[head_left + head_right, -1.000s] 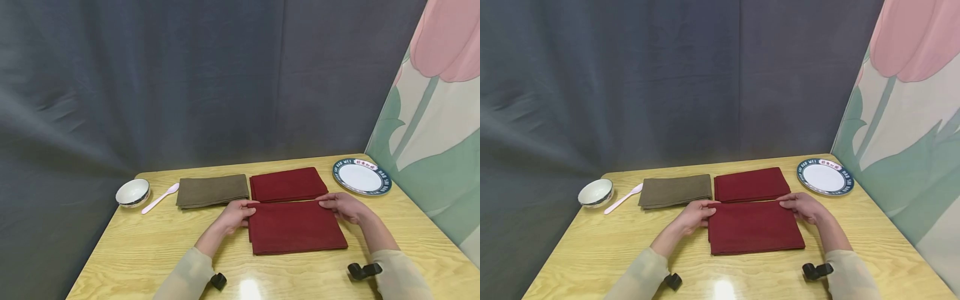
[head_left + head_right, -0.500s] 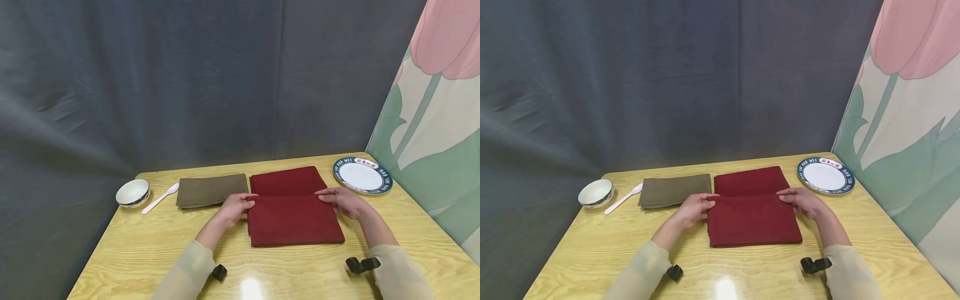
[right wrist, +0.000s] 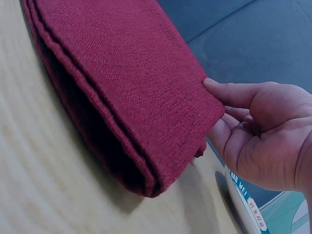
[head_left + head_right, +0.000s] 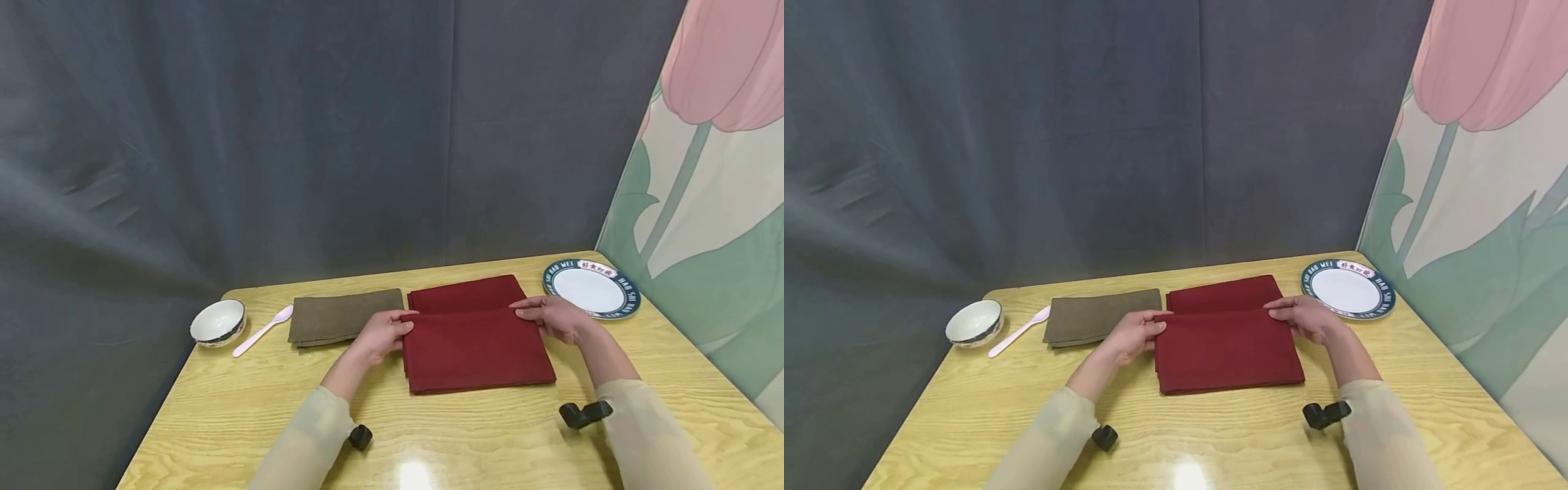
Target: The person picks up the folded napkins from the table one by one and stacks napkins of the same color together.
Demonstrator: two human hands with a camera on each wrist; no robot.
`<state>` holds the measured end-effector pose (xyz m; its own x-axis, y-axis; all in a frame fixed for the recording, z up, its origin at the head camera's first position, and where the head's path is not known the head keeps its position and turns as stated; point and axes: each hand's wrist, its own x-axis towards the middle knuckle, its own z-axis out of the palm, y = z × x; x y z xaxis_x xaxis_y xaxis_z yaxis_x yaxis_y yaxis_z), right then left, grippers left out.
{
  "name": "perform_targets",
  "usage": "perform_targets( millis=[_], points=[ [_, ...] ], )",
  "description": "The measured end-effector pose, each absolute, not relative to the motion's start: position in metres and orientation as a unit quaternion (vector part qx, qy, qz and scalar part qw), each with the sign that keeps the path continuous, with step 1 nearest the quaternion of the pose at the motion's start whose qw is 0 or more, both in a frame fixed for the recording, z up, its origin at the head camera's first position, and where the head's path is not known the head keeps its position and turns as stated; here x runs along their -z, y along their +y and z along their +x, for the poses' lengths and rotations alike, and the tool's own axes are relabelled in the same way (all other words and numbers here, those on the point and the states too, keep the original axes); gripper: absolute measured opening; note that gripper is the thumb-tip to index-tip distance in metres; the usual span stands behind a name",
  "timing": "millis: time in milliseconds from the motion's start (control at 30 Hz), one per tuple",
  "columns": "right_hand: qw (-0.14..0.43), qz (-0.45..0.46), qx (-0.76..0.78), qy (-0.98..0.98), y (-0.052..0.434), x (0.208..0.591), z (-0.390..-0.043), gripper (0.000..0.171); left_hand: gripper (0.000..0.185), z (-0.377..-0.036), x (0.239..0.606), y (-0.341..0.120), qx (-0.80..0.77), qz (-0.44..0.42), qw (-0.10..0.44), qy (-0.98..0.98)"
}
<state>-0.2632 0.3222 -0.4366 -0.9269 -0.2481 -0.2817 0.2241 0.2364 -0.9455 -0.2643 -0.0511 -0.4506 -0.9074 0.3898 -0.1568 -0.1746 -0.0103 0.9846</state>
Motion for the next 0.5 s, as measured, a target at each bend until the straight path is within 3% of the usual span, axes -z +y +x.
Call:
perform_targets(
  millis=[500],
  points=[
    [0.184,-0.015,0.602,0.777,0.325,0.424,-0.284,0.040,0.038,-0.285,0.444,-0.044,-0.701,0.079,0.185,0.684]
  ],
)
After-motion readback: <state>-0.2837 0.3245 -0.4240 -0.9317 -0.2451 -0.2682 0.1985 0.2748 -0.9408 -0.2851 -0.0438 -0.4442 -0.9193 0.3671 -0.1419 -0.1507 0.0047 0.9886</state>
